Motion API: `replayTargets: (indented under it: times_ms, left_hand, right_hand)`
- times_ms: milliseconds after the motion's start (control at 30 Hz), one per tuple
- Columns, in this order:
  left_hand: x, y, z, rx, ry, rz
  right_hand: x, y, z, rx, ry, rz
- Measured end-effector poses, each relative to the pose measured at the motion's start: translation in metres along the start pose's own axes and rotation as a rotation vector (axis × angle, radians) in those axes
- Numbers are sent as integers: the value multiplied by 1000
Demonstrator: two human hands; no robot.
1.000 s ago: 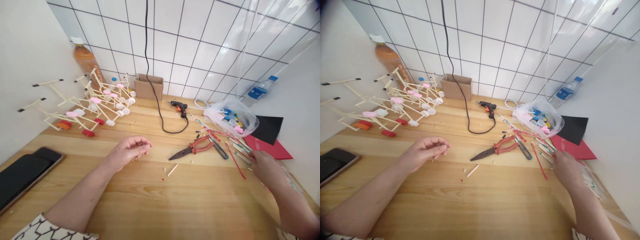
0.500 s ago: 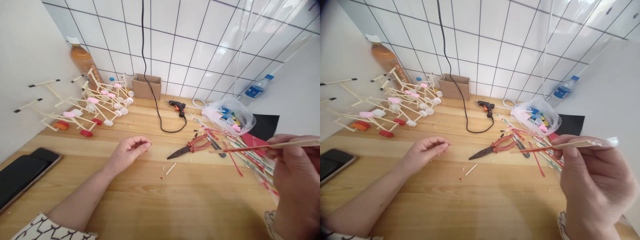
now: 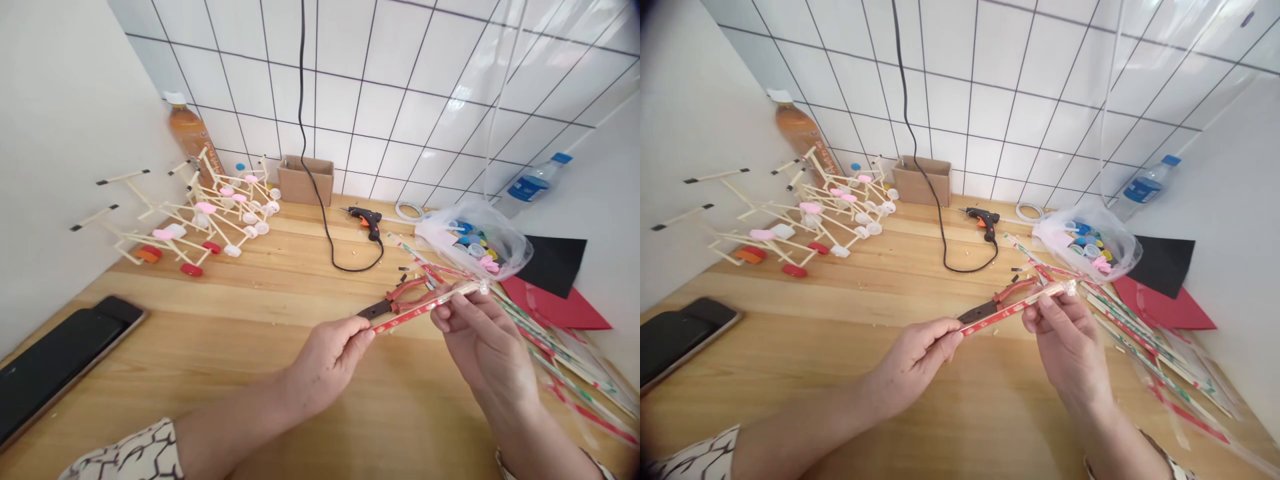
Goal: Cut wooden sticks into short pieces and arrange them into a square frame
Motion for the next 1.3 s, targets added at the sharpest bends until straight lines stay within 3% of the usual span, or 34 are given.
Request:
replayTargets:
  times_ms: [167, 533, 733, 1100, 1300]
  left_hand:
    - [-4, -17, -3, 143, -11, -117]
    - [-6, -33, -6, 250, -36, -224]
    - [-8, -34, -8, 275, -41, -244]
    - [-11, -31, -12, 279, -38, -271]
    - [-10, -28, -12, 231, -53, -265]
  right_hand:
    - [3, 18, 4, -73, -10, 28]
    - [-2, 40, 1, -71, -32, 7]
    - [-6, 46, -5, -45, -51, -8]
    - [-28, 74, -37, -129, -174, -61]
    - [-30, 77, -44, -162, -208, -114]
Point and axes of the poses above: each hand's wrist, its own z-axis towards the middle knuckle, its own x-axis out of the back of the hand, y = z × x, the point moved 9 cm from there along z, towards the middle knuckle, and after that the axes turned 11 degrees about y, right-handed, at the moved point
